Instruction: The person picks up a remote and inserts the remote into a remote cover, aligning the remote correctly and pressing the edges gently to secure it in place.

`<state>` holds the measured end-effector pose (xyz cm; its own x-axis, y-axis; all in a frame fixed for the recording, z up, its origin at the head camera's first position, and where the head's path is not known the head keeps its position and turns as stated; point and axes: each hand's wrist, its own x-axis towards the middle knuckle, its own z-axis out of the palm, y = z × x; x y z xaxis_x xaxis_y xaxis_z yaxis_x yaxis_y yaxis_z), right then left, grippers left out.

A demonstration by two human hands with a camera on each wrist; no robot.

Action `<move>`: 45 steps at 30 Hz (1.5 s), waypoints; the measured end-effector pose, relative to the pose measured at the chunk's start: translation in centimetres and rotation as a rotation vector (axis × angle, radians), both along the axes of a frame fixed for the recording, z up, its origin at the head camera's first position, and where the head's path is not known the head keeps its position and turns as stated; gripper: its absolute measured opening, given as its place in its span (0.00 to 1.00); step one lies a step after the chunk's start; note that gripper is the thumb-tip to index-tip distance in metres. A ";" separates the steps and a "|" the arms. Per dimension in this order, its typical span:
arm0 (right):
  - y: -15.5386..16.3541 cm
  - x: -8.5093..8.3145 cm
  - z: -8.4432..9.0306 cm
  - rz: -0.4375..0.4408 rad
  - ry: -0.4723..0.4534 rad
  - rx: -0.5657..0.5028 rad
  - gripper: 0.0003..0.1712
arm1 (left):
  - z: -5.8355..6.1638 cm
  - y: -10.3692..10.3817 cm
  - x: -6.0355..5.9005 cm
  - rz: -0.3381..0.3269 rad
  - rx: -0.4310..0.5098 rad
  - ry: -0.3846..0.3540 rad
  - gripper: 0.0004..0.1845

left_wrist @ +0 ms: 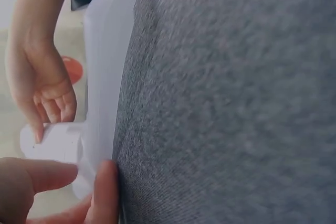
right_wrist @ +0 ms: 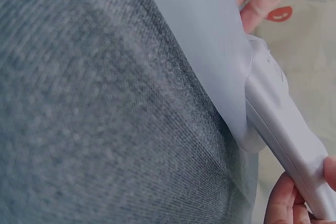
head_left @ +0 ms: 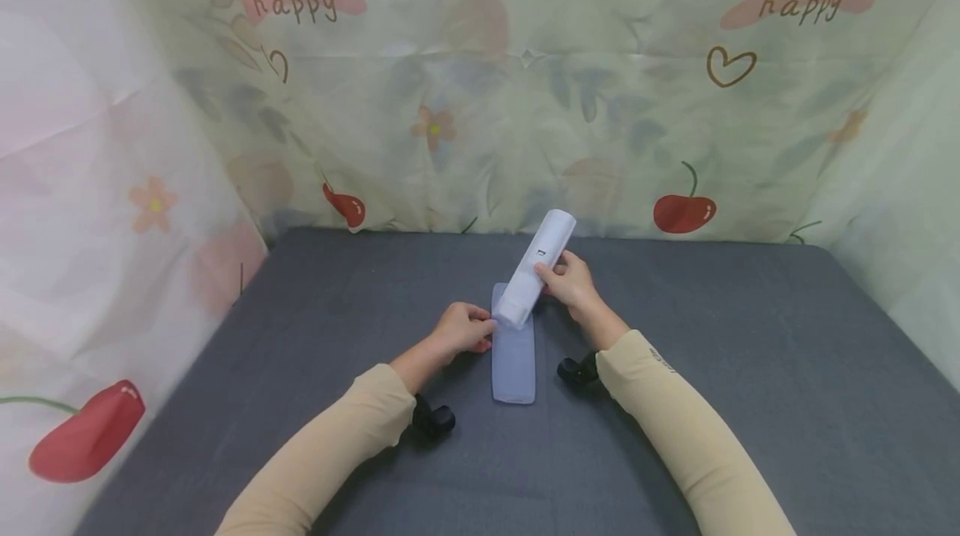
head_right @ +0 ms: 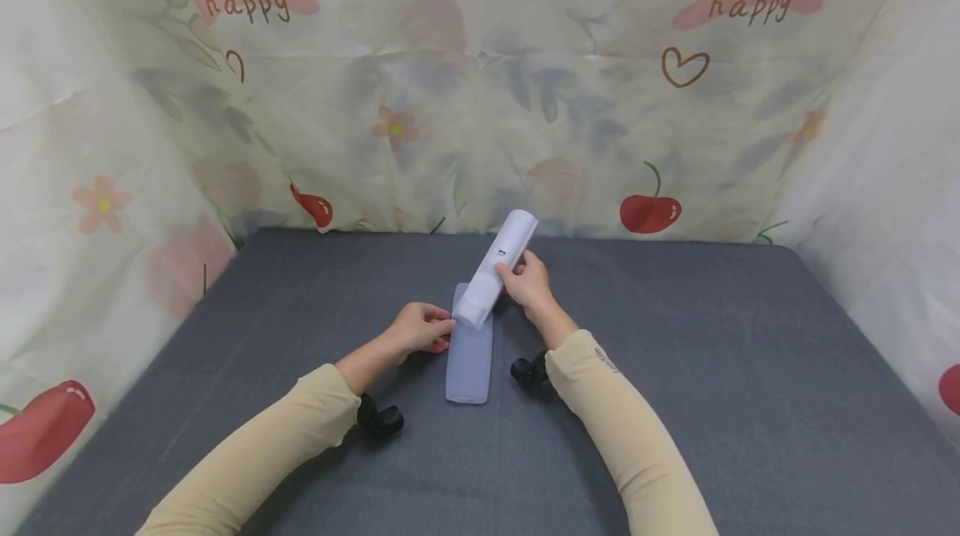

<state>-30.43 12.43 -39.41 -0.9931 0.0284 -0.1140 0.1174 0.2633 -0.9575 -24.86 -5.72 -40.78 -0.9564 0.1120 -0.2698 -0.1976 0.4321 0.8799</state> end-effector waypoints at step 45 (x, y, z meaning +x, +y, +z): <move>-0.2 -0.6 0.0 0.232 -0.027 -0.015 0.32 | -0.1 1.0 -2.4 0.170 -0.044 0.090 0.10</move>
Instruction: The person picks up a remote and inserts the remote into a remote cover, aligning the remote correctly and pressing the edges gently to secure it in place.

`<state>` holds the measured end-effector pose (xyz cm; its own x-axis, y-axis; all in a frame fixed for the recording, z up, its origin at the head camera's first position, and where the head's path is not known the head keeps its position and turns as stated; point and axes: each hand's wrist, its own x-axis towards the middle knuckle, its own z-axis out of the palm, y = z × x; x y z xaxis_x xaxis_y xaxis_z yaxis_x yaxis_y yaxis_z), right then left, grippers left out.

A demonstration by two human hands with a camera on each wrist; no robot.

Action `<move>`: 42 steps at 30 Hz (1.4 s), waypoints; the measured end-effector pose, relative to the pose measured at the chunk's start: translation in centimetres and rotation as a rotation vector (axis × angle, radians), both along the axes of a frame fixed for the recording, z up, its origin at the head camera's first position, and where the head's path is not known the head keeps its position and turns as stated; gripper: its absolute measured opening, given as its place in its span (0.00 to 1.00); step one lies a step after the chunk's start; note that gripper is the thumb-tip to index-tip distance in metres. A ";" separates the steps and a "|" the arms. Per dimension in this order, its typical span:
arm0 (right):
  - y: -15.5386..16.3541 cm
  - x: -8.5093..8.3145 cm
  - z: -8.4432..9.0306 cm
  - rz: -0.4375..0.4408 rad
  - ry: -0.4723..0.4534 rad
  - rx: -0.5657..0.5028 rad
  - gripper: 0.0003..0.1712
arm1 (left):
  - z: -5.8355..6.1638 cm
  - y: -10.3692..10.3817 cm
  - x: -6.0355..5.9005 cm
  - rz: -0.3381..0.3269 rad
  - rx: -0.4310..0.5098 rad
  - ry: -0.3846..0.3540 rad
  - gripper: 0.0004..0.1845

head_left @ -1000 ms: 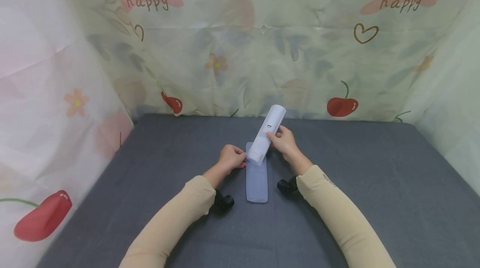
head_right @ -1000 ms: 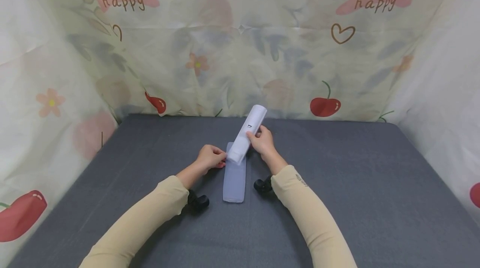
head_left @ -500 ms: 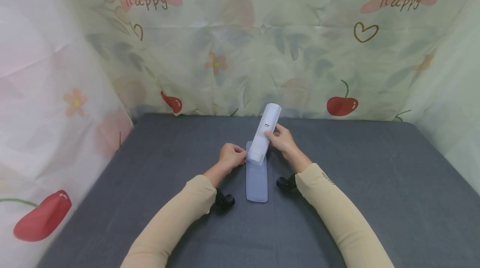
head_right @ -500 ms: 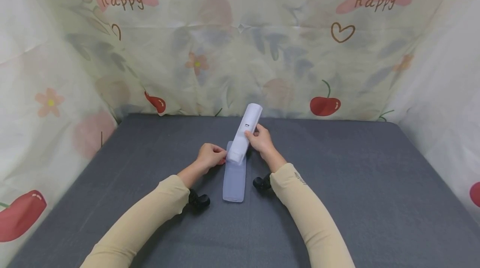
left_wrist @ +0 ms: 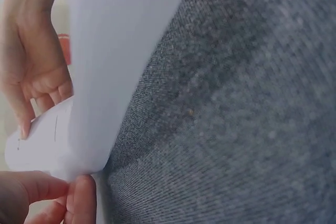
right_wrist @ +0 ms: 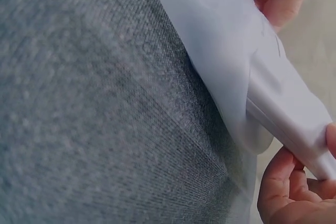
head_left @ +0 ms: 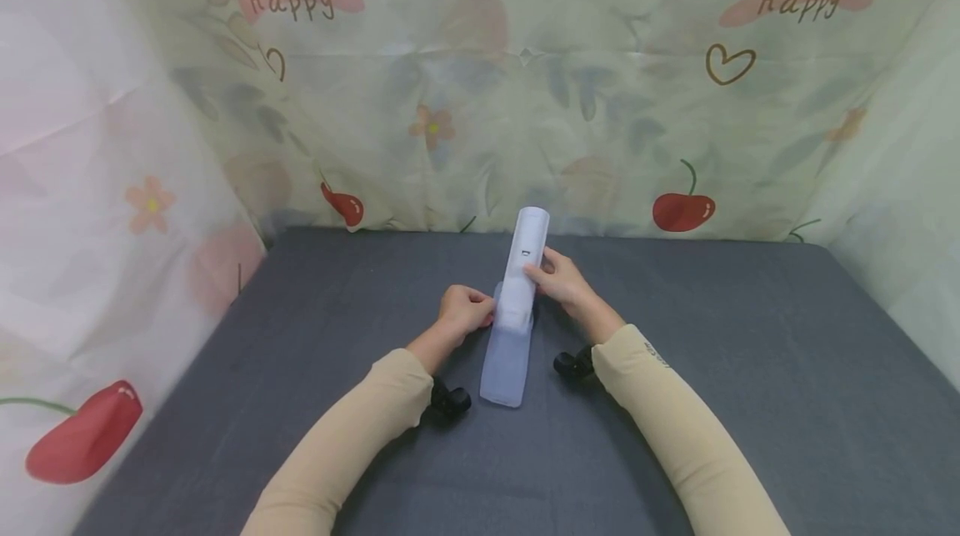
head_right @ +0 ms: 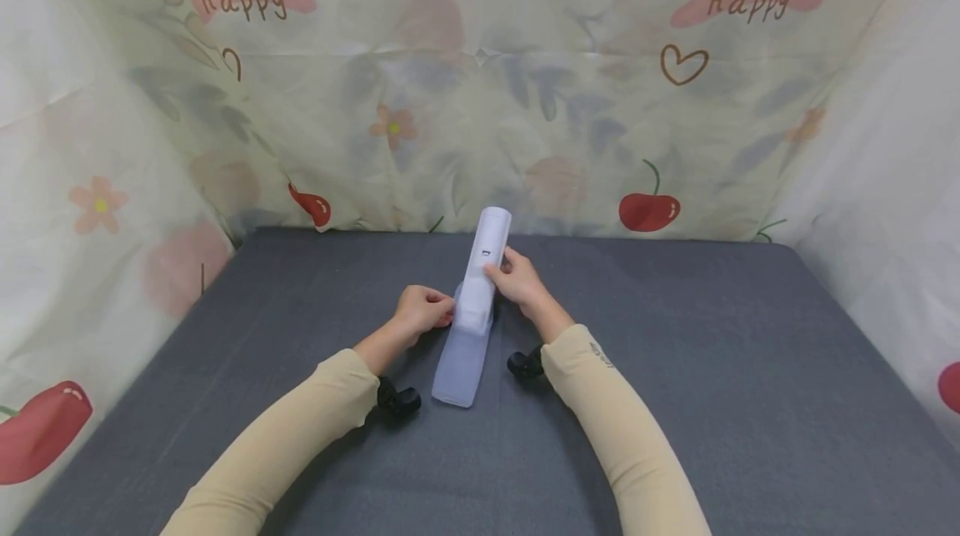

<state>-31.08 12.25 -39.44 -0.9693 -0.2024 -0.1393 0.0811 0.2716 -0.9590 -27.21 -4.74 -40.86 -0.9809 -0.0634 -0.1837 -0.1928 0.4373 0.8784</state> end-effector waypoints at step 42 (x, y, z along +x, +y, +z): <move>2.6 8.0 5.9 0.021 0.320 0.080 0.22 | 5.9 0.0 5.1 -0.185 0.358 0.129 0.21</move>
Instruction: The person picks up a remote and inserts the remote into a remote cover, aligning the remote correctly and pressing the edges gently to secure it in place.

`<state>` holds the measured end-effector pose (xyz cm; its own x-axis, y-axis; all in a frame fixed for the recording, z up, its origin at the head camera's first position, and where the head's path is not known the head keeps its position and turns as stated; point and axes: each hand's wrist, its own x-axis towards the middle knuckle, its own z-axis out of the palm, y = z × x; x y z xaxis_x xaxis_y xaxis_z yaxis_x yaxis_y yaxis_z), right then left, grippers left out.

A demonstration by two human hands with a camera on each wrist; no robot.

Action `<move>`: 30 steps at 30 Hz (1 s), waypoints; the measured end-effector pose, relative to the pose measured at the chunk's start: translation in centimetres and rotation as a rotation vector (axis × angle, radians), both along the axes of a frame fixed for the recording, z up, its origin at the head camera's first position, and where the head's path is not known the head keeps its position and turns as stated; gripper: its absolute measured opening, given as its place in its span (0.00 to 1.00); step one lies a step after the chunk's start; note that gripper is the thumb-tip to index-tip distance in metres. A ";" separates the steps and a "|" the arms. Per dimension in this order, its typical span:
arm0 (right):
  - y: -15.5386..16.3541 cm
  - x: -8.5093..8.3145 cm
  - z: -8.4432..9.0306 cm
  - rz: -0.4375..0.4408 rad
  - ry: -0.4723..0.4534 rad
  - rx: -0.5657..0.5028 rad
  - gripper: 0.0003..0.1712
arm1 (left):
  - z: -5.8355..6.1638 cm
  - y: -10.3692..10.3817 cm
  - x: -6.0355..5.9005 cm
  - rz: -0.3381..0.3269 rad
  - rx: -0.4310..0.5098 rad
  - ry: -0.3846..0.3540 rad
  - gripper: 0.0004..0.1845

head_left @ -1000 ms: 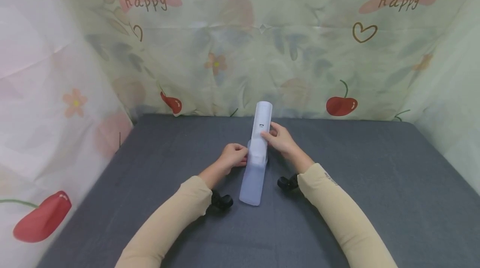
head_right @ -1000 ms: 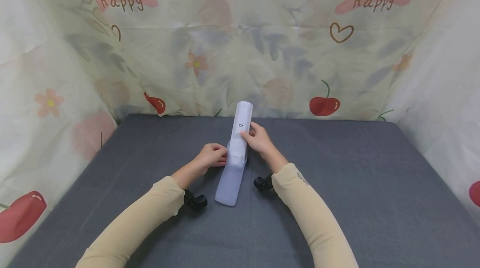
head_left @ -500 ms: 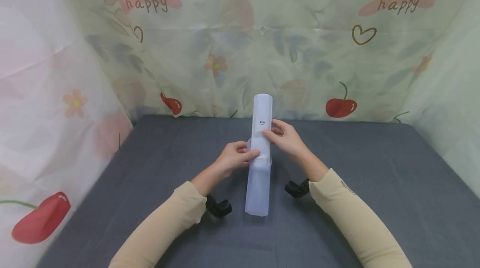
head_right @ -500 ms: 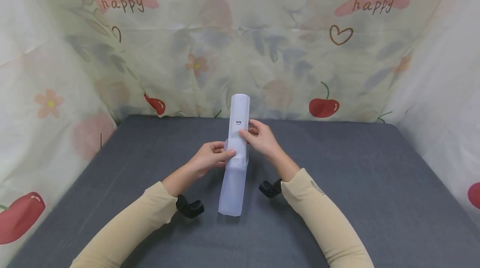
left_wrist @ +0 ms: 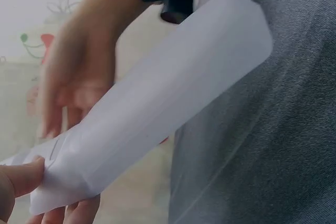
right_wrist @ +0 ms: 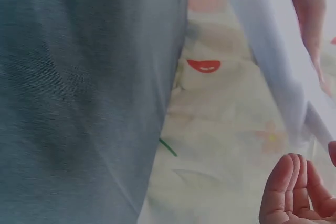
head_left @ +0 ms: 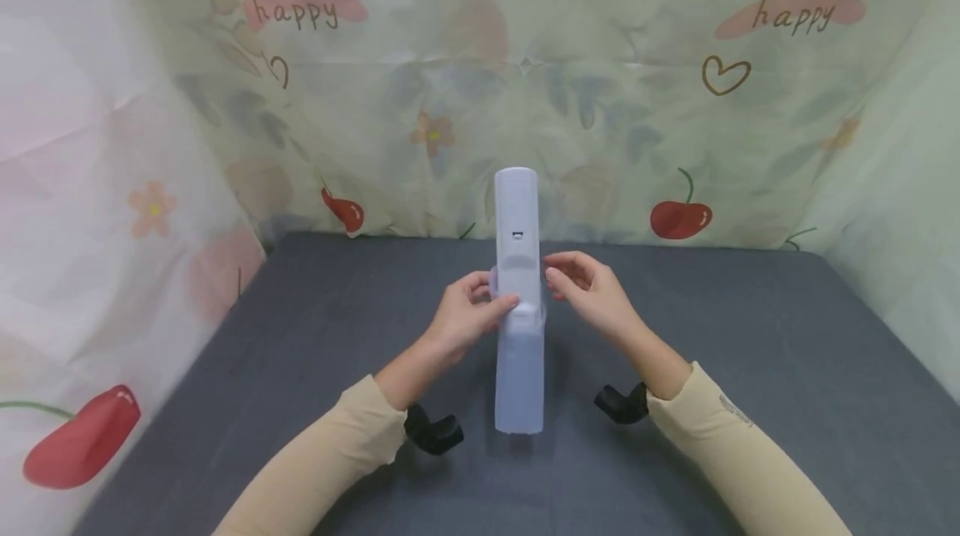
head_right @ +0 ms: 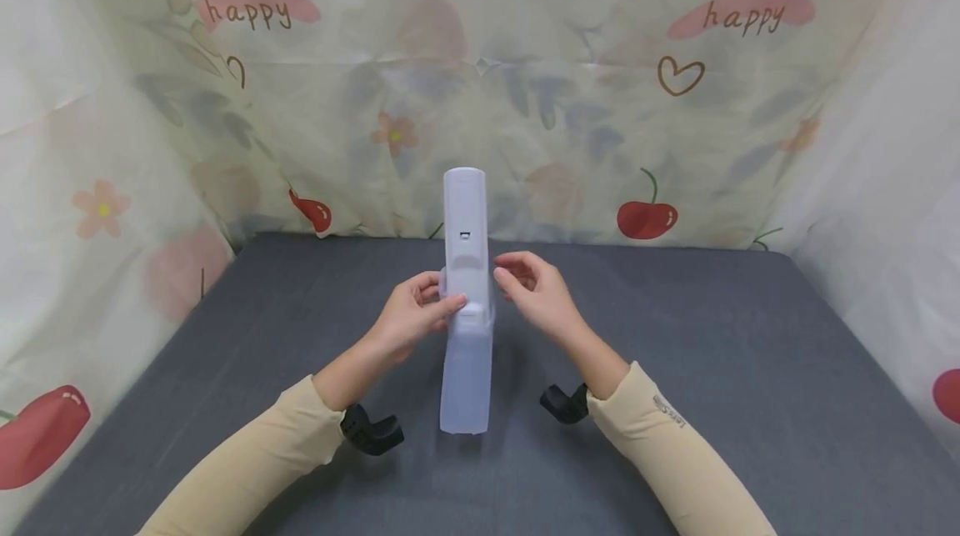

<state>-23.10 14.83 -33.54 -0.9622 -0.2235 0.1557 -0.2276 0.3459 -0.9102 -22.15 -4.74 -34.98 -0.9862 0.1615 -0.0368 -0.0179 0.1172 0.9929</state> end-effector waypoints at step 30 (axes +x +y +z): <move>-0.9 2.4 -1.6 -0.057 0.003 0.003 0.09 | 0.3 -0.3 0.8 -0.093 0.072 0.122 0.23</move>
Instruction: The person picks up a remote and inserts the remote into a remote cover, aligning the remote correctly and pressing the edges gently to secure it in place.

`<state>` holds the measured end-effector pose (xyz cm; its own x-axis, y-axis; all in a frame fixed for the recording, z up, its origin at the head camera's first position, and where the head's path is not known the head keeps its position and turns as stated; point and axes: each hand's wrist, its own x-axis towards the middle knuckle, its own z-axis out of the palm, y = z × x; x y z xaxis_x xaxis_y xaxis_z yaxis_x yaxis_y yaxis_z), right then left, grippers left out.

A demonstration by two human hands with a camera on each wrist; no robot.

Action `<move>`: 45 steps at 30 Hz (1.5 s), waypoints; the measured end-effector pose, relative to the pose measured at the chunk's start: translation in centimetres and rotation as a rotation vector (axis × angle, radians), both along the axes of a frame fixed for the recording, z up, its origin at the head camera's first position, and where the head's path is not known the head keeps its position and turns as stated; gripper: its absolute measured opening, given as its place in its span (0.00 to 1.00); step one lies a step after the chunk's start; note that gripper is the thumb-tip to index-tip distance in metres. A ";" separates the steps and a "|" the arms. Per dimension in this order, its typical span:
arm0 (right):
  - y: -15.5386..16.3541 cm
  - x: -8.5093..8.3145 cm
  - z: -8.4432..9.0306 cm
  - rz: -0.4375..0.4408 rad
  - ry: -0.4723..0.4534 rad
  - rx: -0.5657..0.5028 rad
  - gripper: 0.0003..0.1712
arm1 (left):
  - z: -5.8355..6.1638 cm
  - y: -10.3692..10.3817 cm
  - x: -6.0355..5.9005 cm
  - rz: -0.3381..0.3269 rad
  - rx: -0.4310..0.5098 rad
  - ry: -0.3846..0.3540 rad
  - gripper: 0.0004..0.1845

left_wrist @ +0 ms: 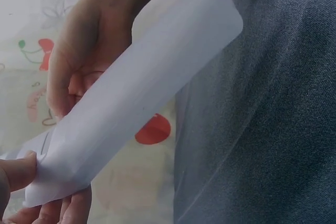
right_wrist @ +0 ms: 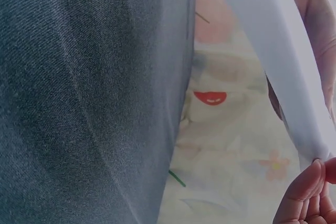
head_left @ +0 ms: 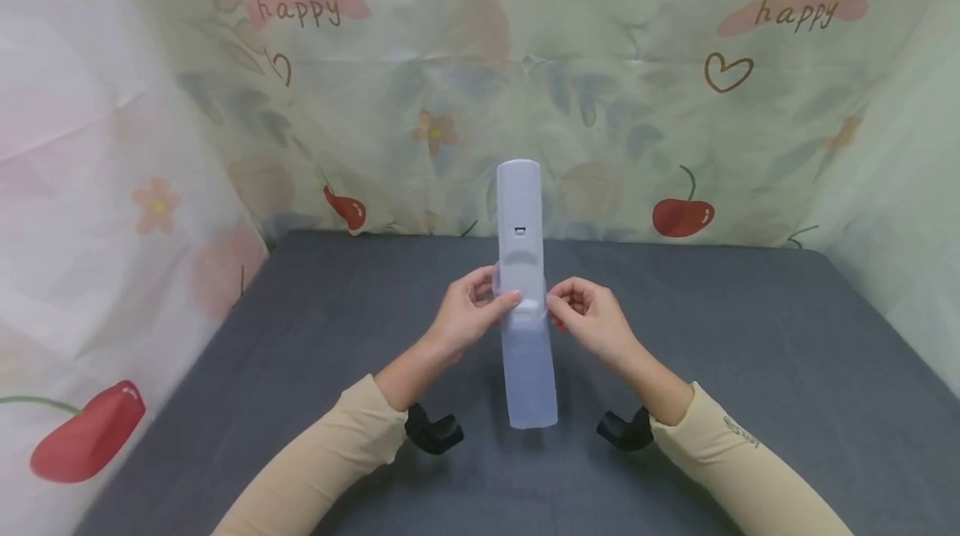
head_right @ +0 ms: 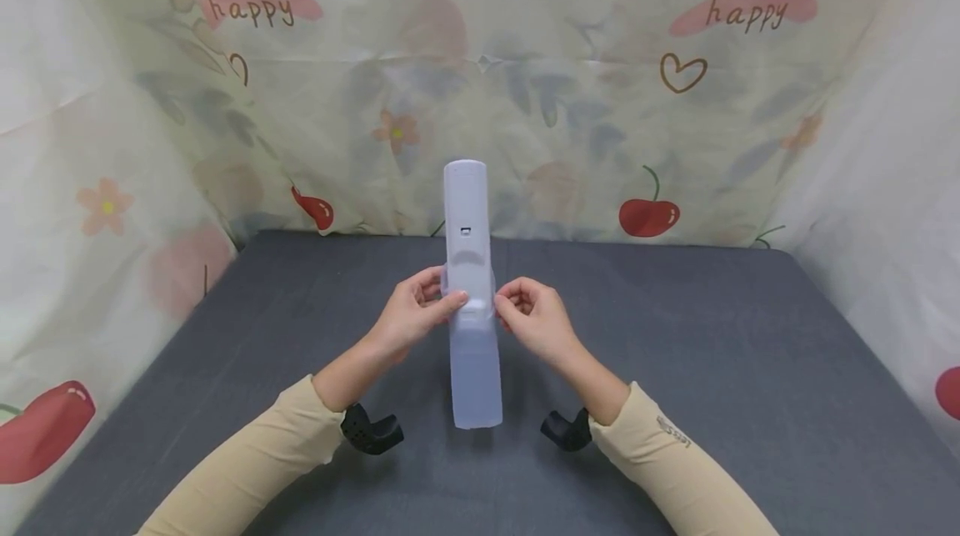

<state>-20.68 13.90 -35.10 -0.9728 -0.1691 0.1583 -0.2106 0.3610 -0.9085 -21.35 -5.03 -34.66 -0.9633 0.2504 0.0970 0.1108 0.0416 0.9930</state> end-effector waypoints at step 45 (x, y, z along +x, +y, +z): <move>0.8 -0.8 1.5 0.182 -0.087 -0.051 0.25 | -0.5 -0.1 -0.2 0.109 0.041 -0.095 0.11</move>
<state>-21.46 14.72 -33.64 -0.9373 -0.3372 0.0881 -0.1883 0.2770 -0.9422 -21.57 -5.12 -35.12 -0.9898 0.1418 0.0125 0.0136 0.0072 0.9999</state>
